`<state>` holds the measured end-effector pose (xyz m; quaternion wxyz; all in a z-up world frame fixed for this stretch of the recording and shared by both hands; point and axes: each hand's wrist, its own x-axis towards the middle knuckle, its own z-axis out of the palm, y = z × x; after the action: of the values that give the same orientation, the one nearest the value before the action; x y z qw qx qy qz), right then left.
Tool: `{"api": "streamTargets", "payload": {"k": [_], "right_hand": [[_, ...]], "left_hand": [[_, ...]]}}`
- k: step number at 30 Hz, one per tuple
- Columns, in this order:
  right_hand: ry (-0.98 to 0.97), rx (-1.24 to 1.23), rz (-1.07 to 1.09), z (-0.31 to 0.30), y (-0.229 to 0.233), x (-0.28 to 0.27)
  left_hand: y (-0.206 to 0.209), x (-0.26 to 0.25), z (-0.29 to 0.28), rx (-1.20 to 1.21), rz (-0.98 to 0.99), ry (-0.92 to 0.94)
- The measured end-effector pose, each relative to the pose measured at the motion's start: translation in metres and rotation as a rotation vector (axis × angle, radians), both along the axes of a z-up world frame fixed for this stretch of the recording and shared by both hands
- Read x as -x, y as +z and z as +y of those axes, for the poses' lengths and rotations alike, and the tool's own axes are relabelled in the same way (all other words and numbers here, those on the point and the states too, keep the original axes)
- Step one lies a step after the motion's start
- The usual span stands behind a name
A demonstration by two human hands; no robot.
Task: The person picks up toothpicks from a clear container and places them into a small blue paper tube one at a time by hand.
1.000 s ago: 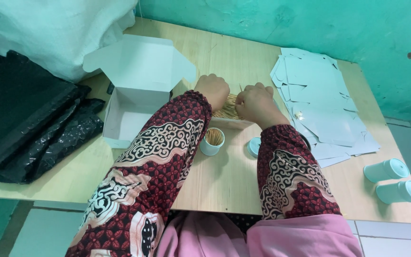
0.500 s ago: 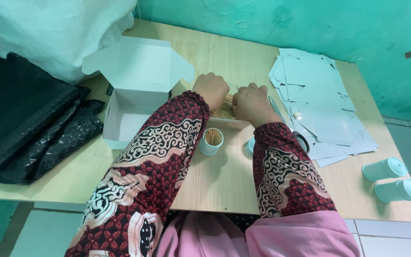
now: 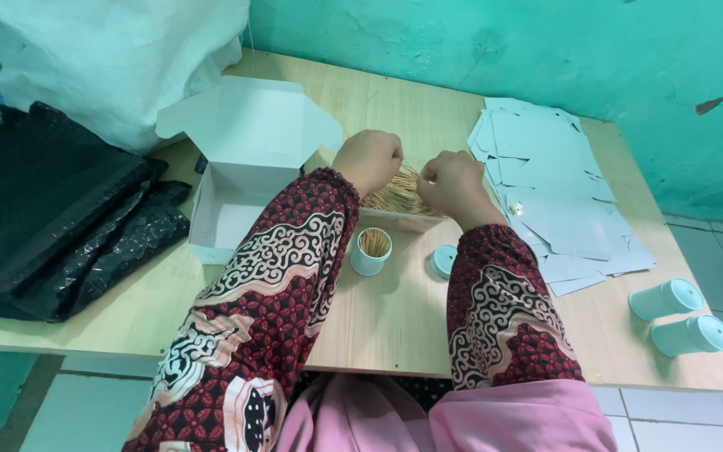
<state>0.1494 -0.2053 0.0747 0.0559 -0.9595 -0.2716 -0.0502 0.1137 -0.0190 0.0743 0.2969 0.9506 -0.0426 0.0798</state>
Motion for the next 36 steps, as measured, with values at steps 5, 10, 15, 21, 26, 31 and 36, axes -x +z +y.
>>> {"api": "streamTargets", "payload": {"k": [5,10,15,21,26,31,36], "right_hand": [[-0.022,-0.209,-0.032,-0.010,-0.015,0.000],[-0.025,-0.393,-0.078,-0.010,-0.023,0.011],[0.096,-0.532,-0.281,-0.006,-0.035,0.018],[0.148,-0.441,-0.409,-0.006,-0.052,0.009],[0.165,-0.416,-0.440,-0.004,-0.048,0.014],[0.153,-0.471,-0.352,-0.001,-0.041,0.020],[0.106,-0.517,-0.294,0.000,-0.039,0.024]], "left_hand": [[0.007,0.018,-0.004,0.228,-0.037,0.049],[-0.010,0.022,-0.006,0.284,-0.112,0.101],[-0.029,0.025,-0.008,0.298,-0.156,0.112],[-0.038,0.022,-0.006,0.348,-0.154,0.114],[-0.033,0.027,-0.009,0.470,-0.160,0.089],[-0.031,0.027,-0.010,0.650,-0.144,0.089],[-0.031,0.028,-0.011,0.774,-0.103,0.151]]}}
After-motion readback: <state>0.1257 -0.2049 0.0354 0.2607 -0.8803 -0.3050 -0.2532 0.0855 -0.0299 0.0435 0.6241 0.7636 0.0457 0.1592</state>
